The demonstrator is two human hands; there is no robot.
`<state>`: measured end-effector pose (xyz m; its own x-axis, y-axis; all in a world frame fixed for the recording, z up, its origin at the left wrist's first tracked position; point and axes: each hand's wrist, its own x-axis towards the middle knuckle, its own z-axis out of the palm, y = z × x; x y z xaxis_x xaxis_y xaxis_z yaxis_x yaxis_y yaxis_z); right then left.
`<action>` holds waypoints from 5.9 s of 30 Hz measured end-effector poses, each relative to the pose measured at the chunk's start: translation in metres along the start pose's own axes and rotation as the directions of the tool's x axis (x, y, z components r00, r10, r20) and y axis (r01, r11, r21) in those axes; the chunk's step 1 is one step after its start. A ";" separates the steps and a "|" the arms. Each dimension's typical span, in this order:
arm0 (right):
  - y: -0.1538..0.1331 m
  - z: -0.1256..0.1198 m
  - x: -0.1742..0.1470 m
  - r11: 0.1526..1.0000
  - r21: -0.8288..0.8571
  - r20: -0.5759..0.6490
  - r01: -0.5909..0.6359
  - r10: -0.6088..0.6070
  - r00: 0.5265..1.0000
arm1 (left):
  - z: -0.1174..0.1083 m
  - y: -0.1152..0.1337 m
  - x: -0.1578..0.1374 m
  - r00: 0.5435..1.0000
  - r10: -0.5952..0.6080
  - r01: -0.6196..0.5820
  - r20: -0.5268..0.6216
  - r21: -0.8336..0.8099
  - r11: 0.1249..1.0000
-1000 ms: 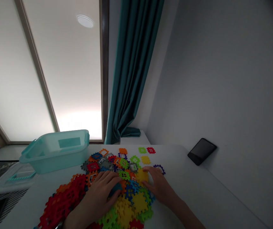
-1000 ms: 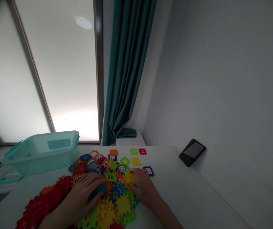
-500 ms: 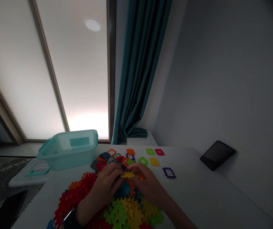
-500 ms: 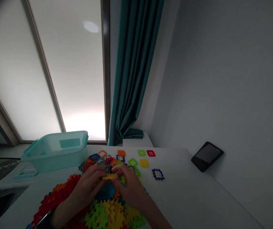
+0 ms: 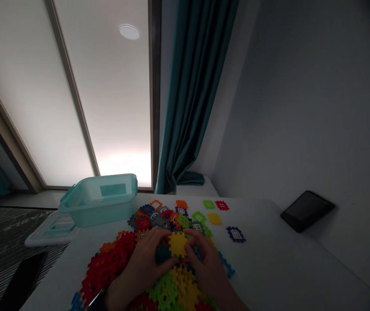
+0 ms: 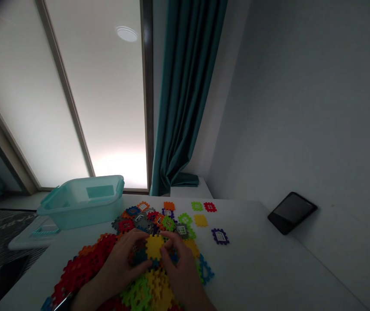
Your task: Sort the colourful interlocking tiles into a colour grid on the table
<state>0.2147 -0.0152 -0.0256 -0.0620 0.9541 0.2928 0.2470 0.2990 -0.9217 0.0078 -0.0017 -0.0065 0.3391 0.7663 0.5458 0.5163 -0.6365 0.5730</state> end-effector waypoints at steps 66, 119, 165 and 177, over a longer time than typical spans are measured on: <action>0.004 -0.006 0.000 0.692 -0.462 0.260 0.554 -0.492 0.831 | -0.028 -0.022 0.013 0.942 0.329 -0.327 0.073 0.437 0.838; -0.017 -0.007 0.002 0.967 -0.213 -0.008 0.137 -0.142 0.990 | -0.016 0.011 0.008 0.985 -0.034 0.073 0.171 -0.231 0.970; 0.000 -0.026 0.005 0.635 -0.568 0.350 0.523 -0.389 0.852 | -0.005 -0.008 0.003 0.982 0.036 -0.088 0.186 0.283 0.955; 0.042 -0.100 0.042 0.642 -0.671 0.259 0.370 -0.264 0.929 | -0.001 -0.017 -0.002 0.978 0.125 -0.167 0.169 0.261 0.951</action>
<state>0.3192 0.0358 -0.0272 -0.3730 0.8114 0.4499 0.7850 0.5345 -0.3132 -0.0021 0.0074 -0.0165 0.5291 0.6841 0.5021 0.6394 -0.7104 0.2941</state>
